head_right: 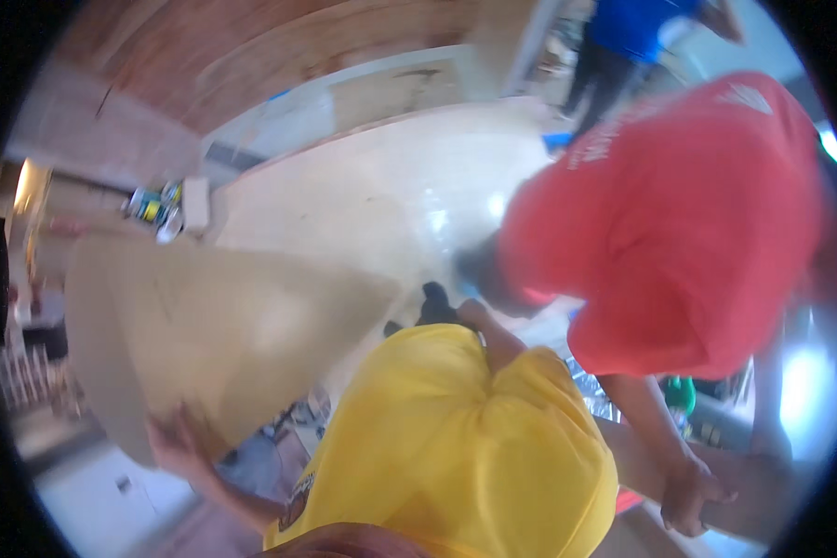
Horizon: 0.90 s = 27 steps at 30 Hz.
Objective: The person assembles a large cylindrical object from curved wooden panels. They hold the panels together, align the edges, and secure the seams with the help of other people in the room.
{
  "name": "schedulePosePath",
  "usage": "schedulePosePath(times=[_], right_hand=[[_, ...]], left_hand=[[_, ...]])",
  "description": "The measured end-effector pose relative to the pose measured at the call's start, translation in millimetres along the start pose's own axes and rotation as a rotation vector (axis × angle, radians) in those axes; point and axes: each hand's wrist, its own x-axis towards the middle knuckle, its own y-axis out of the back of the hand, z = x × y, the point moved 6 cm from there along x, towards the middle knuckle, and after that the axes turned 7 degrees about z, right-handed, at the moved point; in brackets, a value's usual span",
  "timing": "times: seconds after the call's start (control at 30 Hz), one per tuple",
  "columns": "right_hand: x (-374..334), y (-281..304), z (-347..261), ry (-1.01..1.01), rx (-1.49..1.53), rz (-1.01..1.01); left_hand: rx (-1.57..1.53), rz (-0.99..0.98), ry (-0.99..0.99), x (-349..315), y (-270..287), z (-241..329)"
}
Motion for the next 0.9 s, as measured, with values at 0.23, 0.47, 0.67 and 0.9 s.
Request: schedulePosePath(times=[0.23,0.47,0.67,0.9], right_hand=[[-7.9,1.6,-11.7,-0.317,0.218,-0.058],[39.6,24.0,-90.0,0.212,-0.116,-0.087],[-4.3,238.5,-417.0,0.884,0.496,0.443],[-169.4,344.2,-594.2,1.748,0.208,0.517]], left_hand=[[0.22,-0.001,0.01,-2.0,5.4,4.1],[0.089,0.0,-0.08,-8.3,8.5,0.8],[0.088,-0.054,-0.054,-0.8,20.6,-10.5],[0.216,-0.013,-0.15,11.5,3.2,8.8]])
